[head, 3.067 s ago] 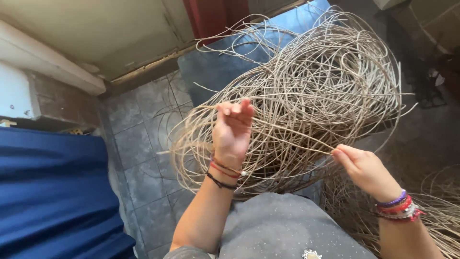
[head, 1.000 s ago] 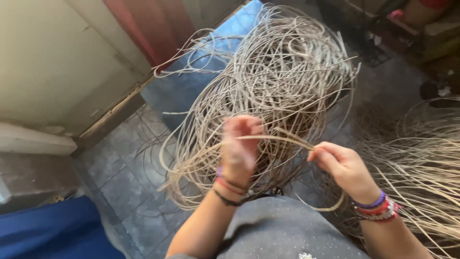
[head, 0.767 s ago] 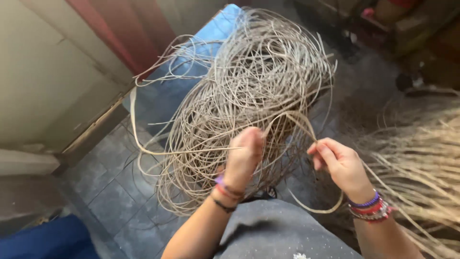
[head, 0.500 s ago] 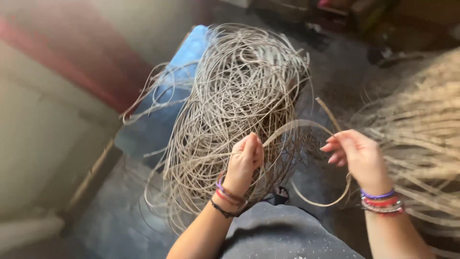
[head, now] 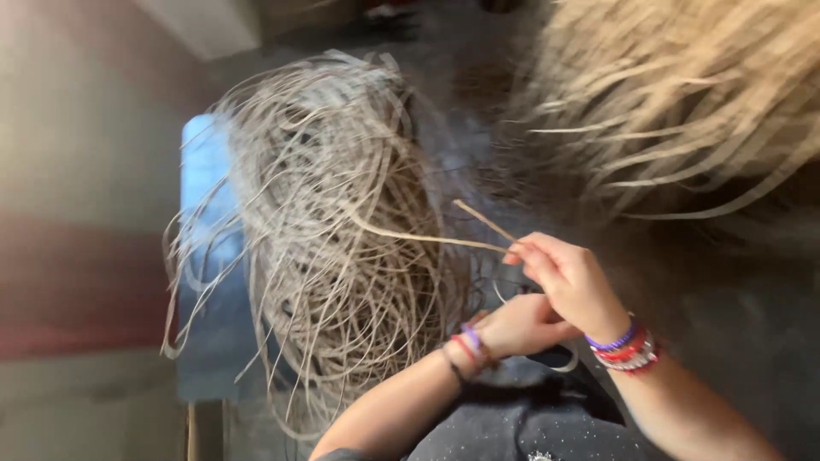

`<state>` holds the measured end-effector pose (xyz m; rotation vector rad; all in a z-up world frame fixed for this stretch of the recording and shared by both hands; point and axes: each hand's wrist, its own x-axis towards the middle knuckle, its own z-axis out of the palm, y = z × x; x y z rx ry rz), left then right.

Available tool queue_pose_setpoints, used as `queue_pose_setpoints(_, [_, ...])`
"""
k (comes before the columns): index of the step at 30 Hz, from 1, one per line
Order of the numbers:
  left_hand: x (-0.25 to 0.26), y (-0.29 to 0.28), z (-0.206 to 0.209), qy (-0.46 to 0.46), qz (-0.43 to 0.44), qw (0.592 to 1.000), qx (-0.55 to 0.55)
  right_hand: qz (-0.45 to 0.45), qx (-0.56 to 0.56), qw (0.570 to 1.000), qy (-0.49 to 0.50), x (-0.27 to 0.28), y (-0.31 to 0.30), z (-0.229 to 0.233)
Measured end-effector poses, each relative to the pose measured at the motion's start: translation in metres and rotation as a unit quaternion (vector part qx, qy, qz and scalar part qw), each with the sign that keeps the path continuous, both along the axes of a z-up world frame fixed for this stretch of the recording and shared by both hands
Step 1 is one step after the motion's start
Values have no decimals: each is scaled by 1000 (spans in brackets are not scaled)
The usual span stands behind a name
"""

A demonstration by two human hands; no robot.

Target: Weaving natural fiber strands onto a circular frame to create a decorative furniture piece

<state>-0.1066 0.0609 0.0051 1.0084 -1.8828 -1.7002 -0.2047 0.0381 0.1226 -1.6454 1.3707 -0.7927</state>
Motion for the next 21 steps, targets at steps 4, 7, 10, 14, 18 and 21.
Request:
queue_pose_setpoints(4, [41,-8,110,116,82,987,70,-106,-28,987,119,-63,38,-5])
queue_pose_setpoints(7, [36,-22,79,334,198,912,133,-158,0,981,114,-97,69,-17])
queue_pose_setpoints(10, [1,-15,57,366,183,903,130,-174,31,980,94,-105,83,-11])
queue_pose_setpoints(14, [-56,14,52,349,76,922,153,-198,17,977,72,-122,94,-19])
queue_pose_setpoints(18, [-56,-22,70,298,196,930,86,-231,11,967,103,-170,116,9])
queue_pose_setpoints(21, [-82,-24,72,371,263,877,157,-263,25,959,103,-207,132,3])
